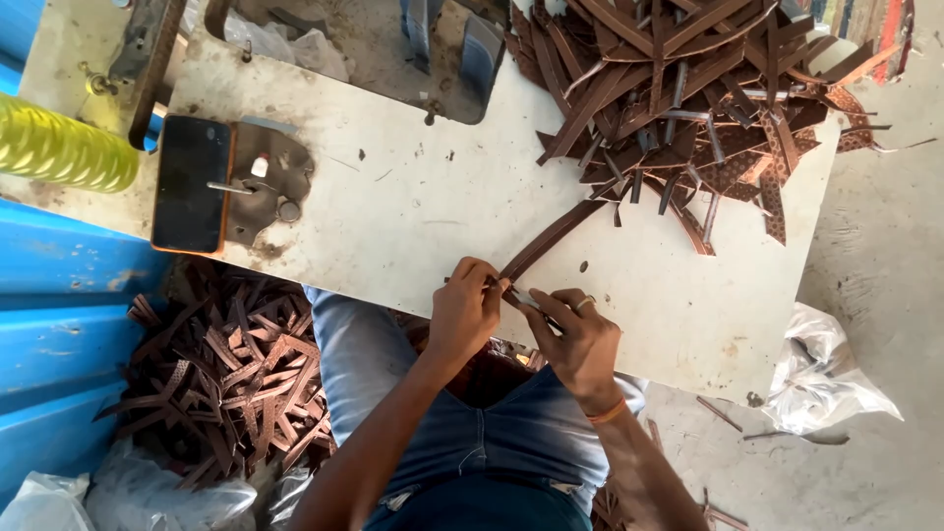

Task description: The person trims excess material from leather strips using a small hand-held blade.

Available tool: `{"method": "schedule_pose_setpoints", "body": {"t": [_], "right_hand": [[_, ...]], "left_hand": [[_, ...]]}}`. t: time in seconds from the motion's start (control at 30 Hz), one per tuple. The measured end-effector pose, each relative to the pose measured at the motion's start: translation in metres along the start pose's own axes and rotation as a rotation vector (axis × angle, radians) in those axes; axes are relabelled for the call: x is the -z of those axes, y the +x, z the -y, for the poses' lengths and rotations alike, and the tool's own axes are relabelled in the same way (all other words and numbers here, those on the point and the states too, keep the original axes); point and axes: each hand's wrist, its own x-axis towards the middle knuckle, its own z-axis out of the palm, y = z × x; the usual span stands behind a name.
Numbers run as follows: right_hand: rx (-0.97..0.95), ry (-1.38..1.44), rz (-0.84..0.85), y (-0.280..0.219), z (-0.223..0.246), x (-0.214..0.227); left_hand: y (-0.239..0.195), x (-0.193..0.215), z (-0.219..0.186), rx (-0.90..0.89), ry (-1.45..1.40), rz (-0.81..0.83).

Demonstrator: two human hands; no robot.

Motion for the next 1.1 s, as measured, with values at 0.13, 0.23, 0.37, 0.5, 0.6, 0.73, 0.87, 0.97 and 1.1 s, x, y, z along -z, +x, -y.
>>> {"method": "schedule_pose_setpoints", "body": {"t": [0.13,0.23,0.37,0.5,0.6,0.73,0.87,0.97,1.1], "right_hand": [[0.049,-0.049,0.003,0.001,-0.007,-0.005],[0.091,-0.103,-0.009,0.001,-0.011,-0.007],[0.099,-0.094,0.002,0.003,-0.010,-0.006],[0.105,-0.103,0.011,0.003,-0.012,-0.006],[0.134,-0.108,-0.001,0.003,-0.012,-0.005],[0.121,-0.121,0.002,0.005,-0.010,-0.004],[0.128,-0.122,0.010,0.007,-0.009,-0.005],[0.124,-0.137,0.024,0.008,-0.006,-0.004],[0.136,-0.204,0.025,0.011,0.002,-0.008]], "left_hand": [[-0.002,0.004,-0.008,0.051,0.030,0.010],[-0.003,0.001,-0.003,0.052,0.032,0.031],[-0.003,-0.001,0.000,-0.007,0.030,0.010],[-0.002,0.000,-0.001,0.007,0.022,0.010],[0.000,0.006,-0.011,0.071,0.050,0.047],[-0.002,0.000,-0.002,-0.001,0.011,0.011],[-0.002,0.000,-0.003,-0.005,0.037,0.010],[-0.003,0.001,-0.008,-0.007,0.069,0.014],[-0.010,-0.001,-0.012,-0.125,0.119,-0.048]]}}
